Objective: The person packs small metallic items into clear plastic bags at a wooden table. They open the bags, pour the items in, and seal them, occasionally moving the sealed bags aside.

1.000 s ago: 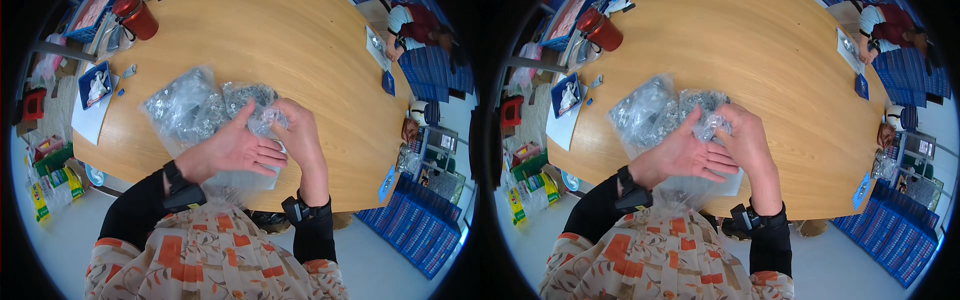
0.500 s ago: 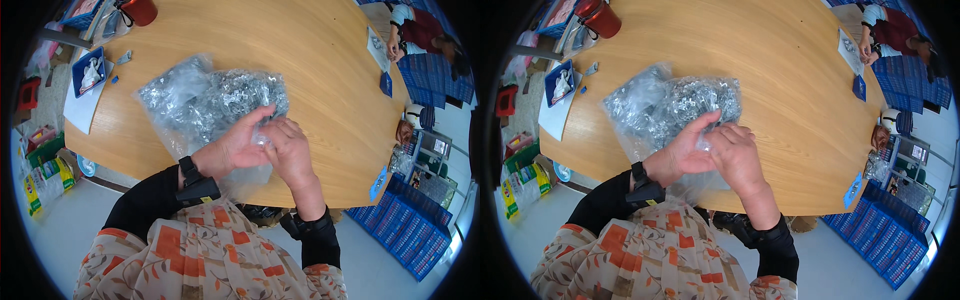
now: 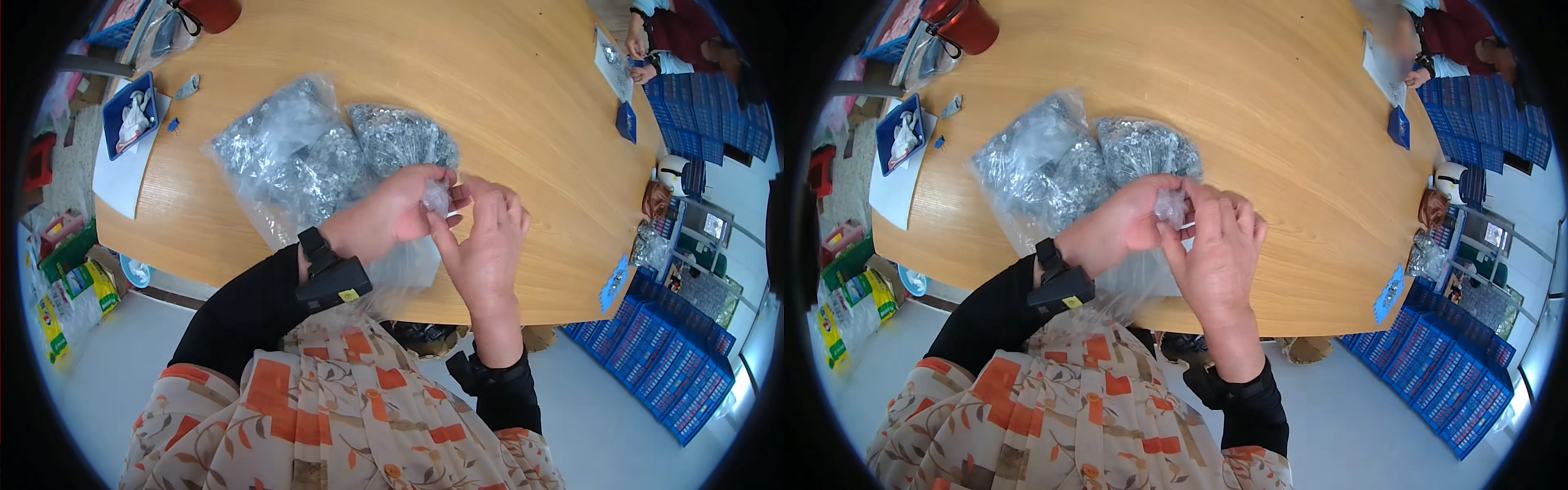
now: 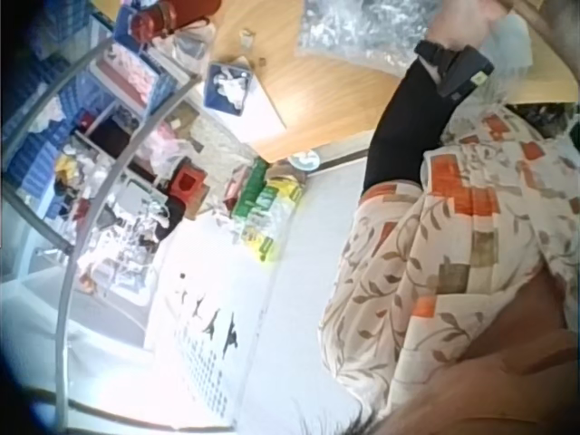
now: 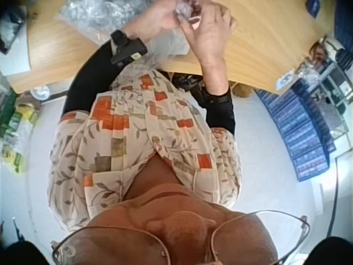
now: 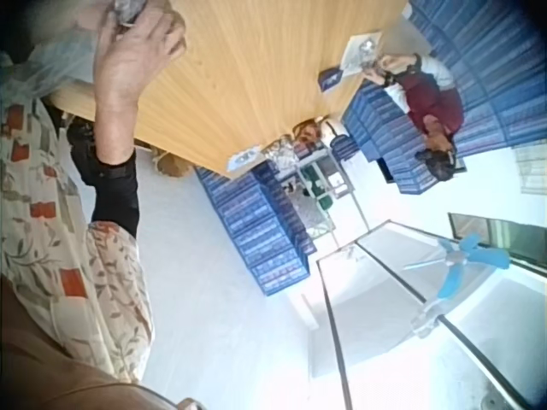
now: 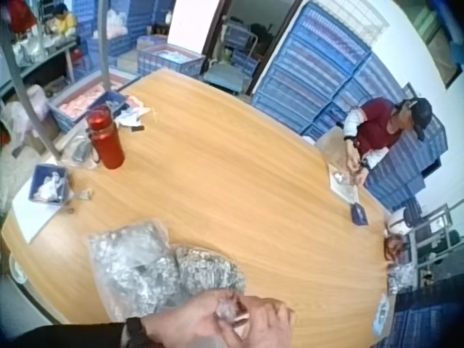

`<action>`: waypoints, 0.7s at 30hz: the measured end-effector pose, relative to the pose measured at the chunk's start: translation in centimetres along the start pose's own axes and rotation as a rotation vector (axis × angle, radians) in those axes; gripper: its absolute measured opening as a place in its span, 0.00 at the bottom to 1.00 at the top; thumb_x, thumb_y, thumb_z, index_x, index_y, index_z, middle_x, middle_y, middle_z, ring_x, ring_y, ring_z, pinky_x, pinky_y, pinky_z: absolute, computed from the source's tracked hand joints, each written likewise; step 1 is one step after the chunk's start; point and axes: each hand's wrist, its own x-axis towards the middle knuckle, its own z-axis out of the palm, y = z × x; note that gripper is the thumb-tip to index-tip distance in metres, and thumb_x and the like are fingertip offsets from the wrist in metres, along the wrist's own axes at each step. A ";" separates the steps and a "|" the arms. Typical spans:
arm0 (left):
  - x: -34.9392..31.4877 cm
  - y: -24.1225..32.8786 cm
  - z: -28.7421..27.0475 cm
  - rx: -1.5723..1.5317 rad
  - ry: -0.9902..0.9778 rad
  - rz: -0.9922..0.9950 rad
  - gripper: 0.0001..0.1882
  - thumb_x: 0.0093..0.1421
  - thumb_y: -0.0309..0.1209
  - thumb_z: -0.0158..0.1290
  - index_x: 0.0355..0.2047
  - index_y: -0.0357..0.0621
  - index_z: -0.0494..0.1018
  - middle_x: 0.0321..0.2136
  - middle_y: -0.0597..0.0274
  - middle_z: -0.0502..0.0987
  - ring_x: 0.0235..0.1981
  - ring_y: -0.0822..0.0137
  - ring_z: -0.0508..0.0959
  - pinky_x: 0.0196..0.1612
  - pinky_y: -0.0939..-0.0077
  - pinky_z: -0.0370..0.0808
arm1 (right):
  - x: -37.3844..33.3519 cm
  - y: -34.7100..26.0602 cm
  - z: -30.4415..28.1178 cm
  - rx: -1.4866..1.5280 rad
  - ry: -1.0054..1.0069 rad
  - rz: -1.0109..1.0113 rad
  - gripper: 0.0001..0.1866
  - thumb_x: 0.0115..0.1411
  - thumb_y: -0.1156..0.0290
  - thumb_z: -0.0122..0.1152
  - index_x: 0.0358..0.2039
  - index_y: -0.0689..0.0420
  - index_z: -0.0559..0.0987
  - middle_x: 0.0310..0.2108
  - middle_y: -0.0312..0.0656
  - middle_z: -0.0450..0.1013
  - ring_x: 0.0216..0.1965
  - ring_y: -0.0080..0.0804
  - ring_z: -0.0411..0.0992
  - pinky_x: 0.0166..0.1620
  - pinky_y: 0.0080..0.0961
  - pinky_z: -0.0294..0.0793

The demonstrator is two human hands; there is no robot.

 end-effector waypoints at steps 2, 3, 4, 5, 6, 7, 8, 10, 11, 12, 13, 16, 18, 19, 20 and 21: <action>0.0 0.0 0.2 0.043 0.013 0.082 0.11 0.68 0.32 0.38 0.32 0.42 0.68 0.35 0.53 0.76 0.38 0.59 0.77 0.42 0.61 0.75 | 0.9 0.0 -0.2 0.039 0.005 -0.005 0.17 0.47 0.64 0.72 0.38 0.53 0.81 0.42 0.40 0.77 0.45 0.39 0.71 0.50 0.38 0.62; 0.1 -0.1 0.3 0.066 0.018 0.120 0.11 0.68 0.32 0.38 0.32 0.42 0.68 0.34 0.55 0.76 0.38 0.59 0.77 0.41 0.61 0.74 | 1.0 0.3 0.2 0.037 -0.033 -0.027 0.15 0.47 0.65 0.71 0.37 0.54 0.81 0.41 0.40 0.77 0.45 0.40 0.71 0.50 0.39 0.63; 0.6 -0.3 -0.2 0.030 -0.023 0.086 0.11 0.69 0.32 0.38 0.33 0.43 0.68 0.33 0.56 0.76 0.37 0.60 0.77 0.41 0.62 0.74 | 1.1 0.7 0.9 0.036 -0.072 -0.050 0.14 0.48 0.66 0.70 0.35 0.54 0.80 0.39 0.40 0.77 0.44 0.41 0.71 0.49 0.39 0.64; 0.8 -0.1 -0.7 -0.006 -0.064 0.061 0.11 0.69 0.33 0.38 0.33 0.44 0.69 0.33 0.57 0.76 0.36 0.60 0.76 0.41 0.62 0.74 | 1.2 1.1 1.6 0.038 -0.110 -0.080 0.12 0.48 0.67 0.70 0.33 0.55 0.80 0.37 0.40 0.77 0.44 0.41 0.72 0.49 0.39 0.64; 1.1 0.0 -1.1 -0.043 -0.105 0.036 0.11 0.69 0.33 0.38 0.34 0.45 0.69 0.33 0.59 0.76 0.35 0.61 0.76 0.41 0.63 0.73 | 1.4 1.4 1.8 0.122 -0.120 -0.029 0.10 0.50 0.68 0.68 0.32 0.56 0.80 0.35 0.39 0.77 0.41 0.39 0.72 0.47 0.37 0.66; 1.2 -0.2 -1.5 -0.022 -0.073 0.039 0.11 0.69 0.33 0.38 0.34 0.46 0.69 0.33 0.60 0.76 0.35 0.62 0.76 0.41 0.63 0.73 | 1.5 1.9 1.8 0.206 -0.131 0.022 0.08 0.52 0.69 0.67 0.31 0.57 0.79 0.32 0.39 0.77 0.38 0.37 0.73 0.44 0.35 0.67; 0.0 -0.1 -0.6 0.001 -0.028 0.037 0.11 0.69 0.34 0.38 0.34 0.47 0.69 0.33 0.61 0.76 0.35 0.63 0.76 0.41 0.64 0.72 | 1.6 2.7 2.1 0.299 -0.144 0.081 0.06 0.53 0.70 0.66 0.30 0.58 0.79 0.30 0.39 0.77 0.36 0.34 0.73 0.42 0.32 0.68; -0.6 0.0 0.0 0.026 0.010 0.026 0.10 0.69 0.34 0.39 0.34 0.49 0.70 0.33 0.64 0.76 0.36 0.65 0.75 0.42 0.65 0.71 | 1.8 4.6 3.1 0.721 -0.145 0.406 0.05 0.57 0.72 0.63 0.27 0.59 0.78 0.26 0.37 0.76 0.30 0.27 0.72 0.36 0.26 0.69; -0.5 0.0 -0.1 0.025 0.011 0.017 0.10 0.69 0.35 0.39 0.35 0.50 0.70 0.34 0.65 0.76 0.36 0.65 0.75 0.42 0.66 0.71 | 1.8 5.4 3.6 0.929 -0.143 0.569 0.06 0.59 0.72 0.62 0.26 0.60 0.78 0.24 0.36 0.75 0.27 0.24 0.71 0.32 0.23 0.69; -0.3 -0.1 -0.3 0.025 0.012 0.007 0.10 0.69 0.35 0.39 0.35 0.51 0.70 0.34 0.66 0.77 0.37 0.66 0.75 0.43 0.66 0.70 | 1.8 5.8 3.9 0.913 -0.129 0.562 0.08 0.62 0.72 0.61 0.26 0.61 0.77 0.23 0.33 0.73 0.24 0.17 0.68 0.27 0.16 0.66; -0.1 -0.2 -0.4 0.004 0.022 0.013 0.11 0.69 0.36 0.39 0.36 0.50 0.70 0.35 0.64 0.77 0.38 0.65 0.75 0.44 0.66 0.71 | 1.8 6.1 4.2 0.969 -0.138 0.612 0.08 0.62 0.72 0.61 0.27 0.60 0.78 0.23 0.32 0.72 0.23 0.17 0.67 0.27 0.16 0.65; 0.1 -0.5 -0.3 -0.058 0.052 0.031 0.12 0.70 0.37 0.39 0.38 0.49 0.71 0.38 0.61 0.77 0.40 0.64 0.75 0.48 0.64 0.71 | 1.1 6.6 5.4 1.143 -0.148 0.783 0.06 0.60 0.71 0.63 0.28 0.59 0.78 0.22 0.31 0.71 0.21 0.17 0.65 0.25 0.17 0.63; -0.4 -0.9 0.7 -0.110 0.051 0.054 0.10 0.69 0.36 0.40 0.36 0.51 0.71 0.38 0.62 0.77 0.40 0.64 0.75 0.49 0.64 0.70 | 0.3 6.8 6.0 1.253 -0.132 0.909 0.06 0.60 0.70 0.64 0.31 0.58 0.79 0.22 0.31 0.71 0.19 0.16 0.63 0.24 0.16 0.61; -0.3 -1.1 0.7 -0.086 0.054 0.065 0.10 0.69 0.36 0.40 0.35 0.51 0.71 0.38 0.63 0.77 0.40 0.64 0.75 0.49 0.64 0.70 | 0.0 7.0 6.3 1.286 -0.164 0.954 0.06 0.60 0.69 0.65 0.33 0.58 0.78 0.22 0.30 0.70 0.19 0.15 0.62 0.23 0.16 0.60; -0.3 -1.2 0.6 -0.061 0.058 0.077 0.09 0.68 0.35 0.41 0.34 0.52 0.71 0.37 0.63 0.77 0.40 0.64 0.75 0.49 0.64 0.70 | -0.3 7.2 6.6 1.321 -0.194 0.998 0.07 0.59 0.69 0.65 0.34 0.58 0.78 0.22 0.30 0.70 0.19 0.15 0.61 0.22 0.15 0.59; -0.3 -1.2 0.5 -0.036 0.061 0.088 0.08 0.67 0.34 0.41 0.33 0.53 0.71 0.37 0.64 0.77 0.40 0.64 0.75 0.49 0.64 0.69 | -0.7 7.4 6.9 1.356 -0.225 1.042 0.08 0.59 0.68 0.65 0.36 0.57 0.78 0.22 0.29 0.70 0.18 0.14 0.60 0.22 0.15 0.58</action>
